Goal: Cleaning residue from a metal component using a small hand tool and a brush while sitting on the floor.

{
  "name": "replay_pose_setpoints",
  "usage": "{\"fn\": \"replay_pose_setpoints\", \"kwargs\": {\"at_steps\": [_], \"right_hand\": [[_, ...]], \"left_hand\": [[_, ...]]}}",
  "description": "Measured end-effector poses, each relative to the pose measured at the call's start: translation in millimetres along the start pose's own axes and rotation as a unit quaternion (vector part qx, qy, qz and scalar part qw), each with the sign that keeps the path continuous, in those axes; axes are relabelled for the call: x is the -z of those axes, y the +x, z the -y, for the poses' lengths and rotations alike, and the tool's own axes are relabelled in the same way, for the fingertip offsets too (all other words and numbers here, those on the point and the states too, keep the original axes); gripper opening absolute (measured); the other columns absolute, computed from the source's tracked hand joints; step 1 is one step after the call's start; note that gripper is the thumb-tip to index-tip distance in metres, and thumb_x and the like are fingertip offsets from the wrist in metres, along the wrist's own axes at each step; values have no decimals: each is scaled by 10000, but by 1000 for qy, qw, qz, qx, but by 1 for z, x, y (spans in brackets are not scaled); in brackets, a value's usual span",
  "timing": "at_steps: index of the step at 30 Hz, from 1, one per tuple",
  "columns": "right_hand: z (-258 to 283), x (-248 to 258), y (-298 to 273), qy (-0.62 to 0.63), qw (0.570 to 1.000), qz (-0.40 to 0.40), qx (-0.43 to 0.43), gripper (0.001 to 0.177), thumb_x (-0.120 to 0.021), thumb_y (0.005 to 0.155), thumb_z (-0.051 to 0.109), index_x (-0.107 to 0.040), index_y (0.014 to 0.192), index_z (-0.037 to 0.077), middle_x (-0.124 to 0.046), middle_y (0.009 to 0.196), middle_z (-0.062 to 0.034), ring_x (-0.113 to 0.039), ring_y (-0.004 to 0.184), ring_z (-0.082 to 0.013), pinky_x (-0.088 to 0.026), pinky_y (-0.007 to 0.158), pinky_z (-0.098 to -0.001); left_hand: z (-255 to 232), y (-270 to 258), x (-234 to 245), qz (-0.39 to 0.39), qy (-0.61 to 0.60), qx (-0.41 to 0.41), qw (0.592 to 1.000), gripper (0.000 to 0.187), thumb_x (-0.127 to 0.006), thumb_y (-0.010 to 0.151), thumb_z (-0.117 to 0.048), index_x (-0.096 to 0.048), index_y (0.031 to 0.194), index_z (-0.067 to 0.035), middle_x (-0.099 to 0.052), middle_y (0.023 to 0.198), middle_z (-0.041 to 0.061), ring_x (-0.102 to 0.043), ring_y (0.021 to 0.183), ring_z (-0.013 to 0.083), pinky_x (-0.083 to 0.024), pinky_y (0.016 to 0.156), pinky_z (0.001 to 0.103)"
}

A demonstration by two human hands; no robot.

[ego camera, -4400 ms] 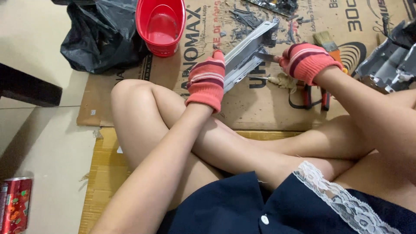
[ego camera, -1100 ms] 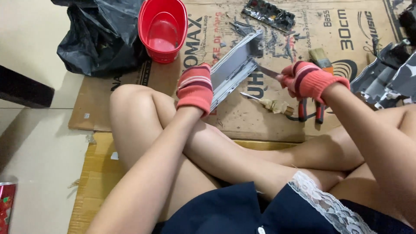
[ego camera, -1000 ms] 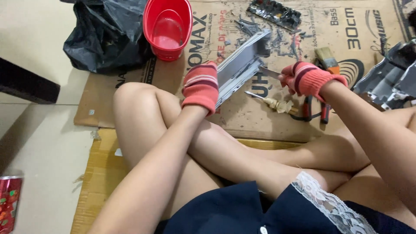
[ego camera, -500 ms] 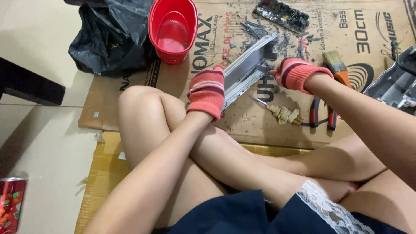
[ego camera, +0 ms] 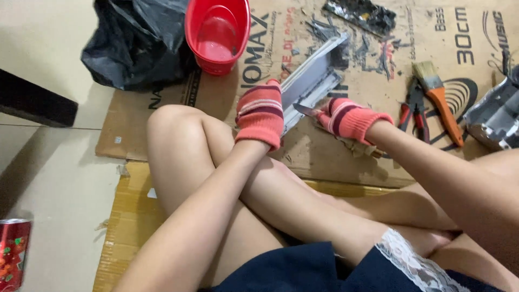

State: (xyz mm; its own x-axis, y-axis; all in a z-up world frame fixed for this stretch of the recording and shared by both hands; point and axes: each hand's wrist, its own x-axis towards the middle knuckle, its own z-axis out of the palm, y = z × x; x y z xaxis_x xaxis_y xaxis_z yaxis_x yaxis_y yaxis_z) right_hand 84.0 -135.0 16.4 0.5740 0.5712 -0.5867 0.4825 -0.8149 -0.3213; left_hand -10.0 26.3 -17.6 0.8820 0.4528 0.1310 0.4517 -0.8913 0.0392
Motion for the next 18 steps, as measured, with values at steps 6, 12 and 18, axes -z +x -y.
{"fn": "replay_pose_setpoints", "kwargs": {"at_steps": [6,12,18], "right_hand": [[-66,-4,52,20,994,-85,-68,381,-496,1042,388,-770,1133,140,-787,966,-163,-757,917,-324,-623,832,-436],[-71,29,41,76,981,-87,-159,391,-557,1044,342,-738,1186,25,-768,1018,-212,-722,983,-331,-541,989,-454],[-34,40,17,-13,988,-26,-152,360,-581,1005,254,-763,1120,-34,-769,1106,-233,-711,1069,-354,-458,1102,-469]], "left_hand": [[-6,-8,-5,-1,1,8,1000,194,-507,939,-228,-623,1014,-92,-590,804,57,-665,707,273,-554,585,483],[-18,-10,-5,-12,-4,6,1000,187,-509,939,-221,-625,1008,-91,-591,795,56,-668,698,272,-556,579,479],[-21,-8,-2,-25,0,3,1000,179,-511,939,-213,-627,1001,-91,-592,786,54,-671,689,270,-558,573,476]]}}
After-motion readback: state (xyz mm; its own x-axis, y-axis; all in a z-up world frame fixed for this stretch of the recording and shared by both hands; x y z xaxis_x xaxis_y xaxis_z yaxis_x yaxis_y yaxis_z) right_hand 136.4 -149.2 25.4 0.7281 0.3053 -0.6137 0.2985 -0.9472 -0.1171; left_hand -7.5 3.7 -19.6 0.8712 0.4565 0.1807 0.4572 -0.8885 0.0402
